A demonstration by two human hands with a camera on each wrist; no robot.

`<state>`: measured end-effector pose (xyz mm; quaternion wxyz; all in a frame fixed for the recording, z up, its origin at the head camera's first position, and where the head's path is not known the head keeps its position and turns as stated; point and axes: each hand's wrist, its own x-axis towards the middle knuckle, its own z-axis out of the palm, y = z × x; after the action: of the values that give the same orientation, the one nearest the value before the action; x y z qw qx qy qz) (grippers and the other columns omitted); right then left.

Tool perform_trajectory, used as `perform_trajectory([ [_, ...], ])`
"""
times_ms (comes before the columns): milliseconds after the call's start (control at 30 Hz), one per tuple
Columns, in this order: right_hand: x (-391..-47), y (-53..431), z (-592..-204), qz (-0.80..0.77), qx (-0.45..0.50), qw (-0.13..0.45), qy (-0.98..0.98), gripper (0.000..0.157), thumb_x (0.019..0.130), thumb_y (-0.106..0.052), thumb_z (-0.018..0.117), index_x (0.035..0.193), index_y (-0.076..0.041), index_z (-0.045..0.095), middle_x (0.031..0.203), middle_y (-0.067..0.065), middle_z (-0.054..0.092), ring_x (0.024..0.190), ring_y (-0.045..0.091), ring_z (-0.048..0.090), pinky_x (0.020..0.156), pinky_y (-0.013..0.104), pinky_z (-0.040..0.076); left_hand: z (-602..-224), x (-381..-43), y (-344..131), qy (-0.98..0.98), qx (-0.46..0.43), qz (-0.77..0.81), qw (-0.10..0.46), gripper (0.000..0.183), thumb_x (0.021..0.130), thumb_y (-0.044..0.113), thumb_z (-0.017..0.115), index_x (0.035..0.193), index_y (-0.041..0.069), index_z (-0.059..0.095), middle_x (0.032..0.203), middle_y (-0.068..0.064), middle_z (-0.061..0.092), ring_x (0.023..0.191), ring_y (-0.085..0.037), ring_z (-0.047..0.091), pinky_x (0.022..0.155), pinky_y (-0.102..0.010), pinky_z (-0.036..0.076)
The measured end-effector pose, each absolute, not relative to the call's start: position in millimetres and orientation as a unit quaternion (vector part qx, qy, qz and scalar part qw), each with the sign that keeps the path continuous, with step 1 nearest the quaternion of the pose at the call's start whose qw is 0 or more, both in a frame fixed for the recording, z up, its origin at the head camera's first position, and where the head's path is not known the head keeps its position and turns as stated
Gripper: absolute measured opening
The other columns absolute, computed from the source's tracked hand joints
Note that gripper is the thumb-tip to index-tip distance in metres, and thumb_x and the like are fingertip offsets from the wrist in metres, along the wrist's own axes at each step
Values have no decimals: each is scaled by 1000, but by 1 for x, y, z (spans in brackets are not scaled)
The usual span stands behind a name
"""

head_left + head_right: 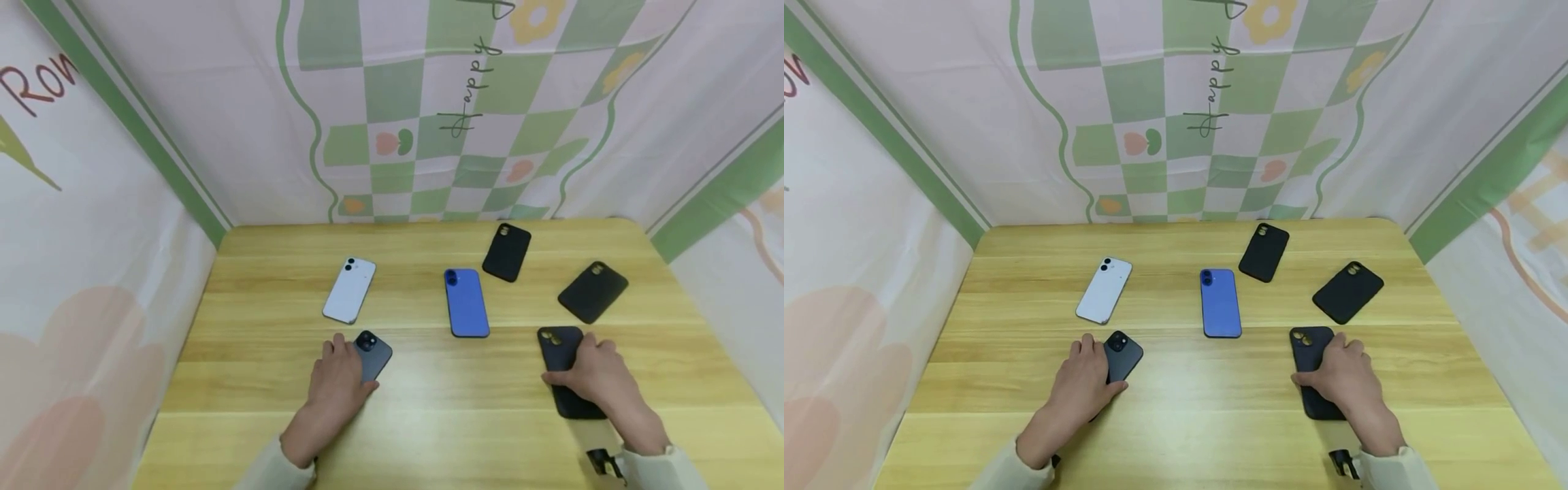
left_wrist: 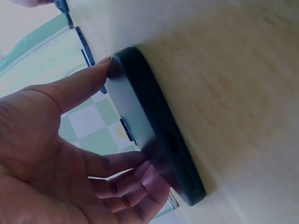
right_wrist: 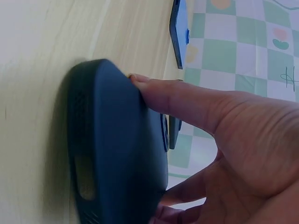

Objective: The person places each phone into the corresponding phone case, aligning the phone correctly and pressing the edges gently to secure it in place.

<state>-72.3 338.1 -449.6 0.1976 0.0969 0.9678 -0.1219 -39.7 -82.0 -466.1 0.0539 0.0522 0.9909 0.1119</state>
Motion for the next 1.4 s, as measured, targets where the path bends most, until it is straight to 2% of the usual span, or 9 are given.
perform_trajectory([
  [167,-71,339,-450,-127,91,199,968,130,76,-51,92,143,33,18,123,59,35,99,61,57,80,63,54,-467,-41,-82,989,43,133,56,77,73,42,98,113,-14,64,102,-19,52,86,-29,52,62,-41,56],
  [433,-72,342,-449,-135,81,190,969,125,77,-47,93,142,32,22,126,59,38,106,67,55,82,67,52,-468,-42,-83,987,40,150,35,78,69,40,101,112,-12,60,99,-20,57,84,-31,54,66,-44,55],
  [667,-75,346,-442,-131,62,160,976,96,82,-40,91,130,29,43,115,50,57,101,62,61,79,66,54,-468,-43,-84,983,27,176,43,81,67,37,102,115,-9,57,102,-20,59,81,-29,60,62,-43,57],
  [800,-76,346,-437,-131,62,159,977,85,89,-36,85,131,26,46,113,47,60,96,59,64,74,63,55,-468,-44,-85,978,21,201,60,83,67,34,103,120,-9,55,106,-19,57,74,-25,61,55,-39,57],
  [900,-77,346,-434,-125,51,153,979,79,93,-33,81,134,25,46,117,47,60,99,61,63,75,64,55,-468,-45,-87,976,28,207,65,82,67,34,103,119,-7,55,104,-17,56,69,-23,61,53,-39,56],
  [1067,-76,347,-433,-127,21,132,983,67,97,-27,76,131,25,50,115,44,63,96,61,64,73,64,55,-469,-45,-89,970,36,228,82,79,70,33,102,121,0,51,97,-15,68,68,-25,64,53,-40,53],
  [1167,-76,346,-431,-134,6,115,984,59,97,-23,76,127,23,54,107,41,67,87,55,67,69,61,55,-468,-45,-89,963,38,251,90,74,75,29,99,123,3,49,93,-18,73,69,-28,67,54,-40,53],
  [1300,-77,342,-427,-145,-12,97,985,44,97,-18,74,118,19,60,83,22,70,67,34,63,58,46,50,-464,-46,-90,953,54,282,94,60,83,18,93,121,3,49,91,-21,73,71,-30,68,57,-40,54],
  [1400,-78,338,-423,-148,-22,93,984,35,98,-16,73,110,14,63,73,8,66,62,23,55,55,38,43,-461,-46,-91,946,75,300,97,52,87,11,88,120,2,49,92,-22,73,73,-30,69,59,-40,56],
])
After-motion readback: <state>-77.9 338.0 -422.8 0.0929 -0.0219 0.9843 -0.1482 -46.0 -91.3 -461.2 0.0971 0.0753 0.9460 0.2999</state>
